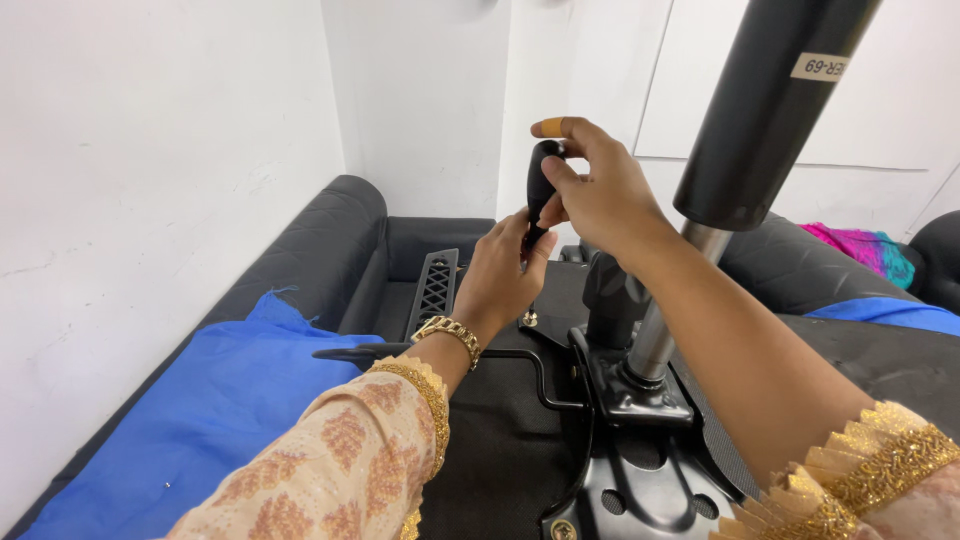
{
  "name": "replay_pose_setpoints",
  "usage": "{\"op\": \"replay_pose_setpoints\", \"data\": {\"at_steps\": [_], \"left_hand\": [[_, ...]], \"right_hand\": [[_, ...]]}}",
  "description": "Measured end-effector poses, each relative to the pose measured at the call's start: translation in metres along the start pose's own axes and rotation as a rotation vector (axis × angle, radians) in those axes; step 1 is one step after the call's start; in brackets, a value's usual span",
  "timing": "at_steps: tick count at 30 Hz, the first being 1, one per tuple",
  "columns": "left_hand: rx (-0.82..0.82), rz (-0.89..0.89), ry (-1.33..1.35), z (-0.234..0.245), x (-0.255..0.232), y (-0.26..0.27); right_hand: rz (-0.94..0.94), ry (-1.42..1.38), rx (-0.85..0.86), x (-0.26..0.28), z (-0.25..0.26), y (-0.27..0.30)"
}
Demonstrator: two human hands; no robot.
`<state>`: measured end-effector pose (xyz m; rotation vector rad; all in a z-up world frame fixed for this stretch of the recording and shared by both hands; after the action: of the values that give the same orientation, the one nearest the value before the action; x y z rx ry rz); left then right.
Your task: The person uses a screwdriver to tighten screws into the base of an office chair. The person holds the chair base steady with one hand while turning the screwdriver with the other to secure the screws.
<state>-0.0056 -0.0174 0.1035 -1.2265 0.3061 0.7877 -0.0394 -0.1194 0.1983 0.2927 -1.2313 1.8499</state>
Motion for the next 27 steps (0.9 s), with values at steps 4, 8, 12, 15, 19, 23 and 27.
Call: {"op": "replay_pose_setpoints", "data": {"at_steps": [4,8,12,15,19,23,27], "left_hand": [[0.060,0.101,0.030,-0.002,0.003,-0.002],[0.020,0.097,0.044,0.002,0.007,-0.008],[0.015,0.035,0.035,0.000,0.011,-0.012],[0.043,-0.066,0.029,-0.007,0.010,-0.016],[0.103,-0.049,-0.006,-0.021,0.014,-0.021],[-0.069,-0.233,-0.059,-0.017,0.000,-0.017],[-0.033,-0.068,-0.053,-0.016,0.016,-0.020]], "right_hand": [[-0.073,0.143,0.004,-0.001,0.003,-0.002],[-0.204,0.241,0.022,-0.008,0.004,0.002],[-0.182,0.025,0.067,-0.006,-0.010,0.009],[-0.138,-0.014,0.086,-0.005,-0.014,0.014],[-0.173,0.083,0.067,-0.009,-0.005,0.015],[-0.226,0.269,0.027,-0.011,0.001,0.015],[-0.270,0.067,-0.034,-0.011,-0.001,0.017]]}}
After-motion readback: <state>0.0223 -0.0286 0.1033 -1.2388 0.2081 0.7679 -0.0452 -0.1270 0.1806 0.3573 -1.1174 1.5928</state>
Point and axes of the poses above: each hand's wrist, its own y-axis away from the middle knuckle, its own z-axis out of the back of the hand, x = y × z, the point moved 8 cm from there along -y, towards the middle knuckle, and after that the axes turned 6 degrees about z, right-handed, at the moved point
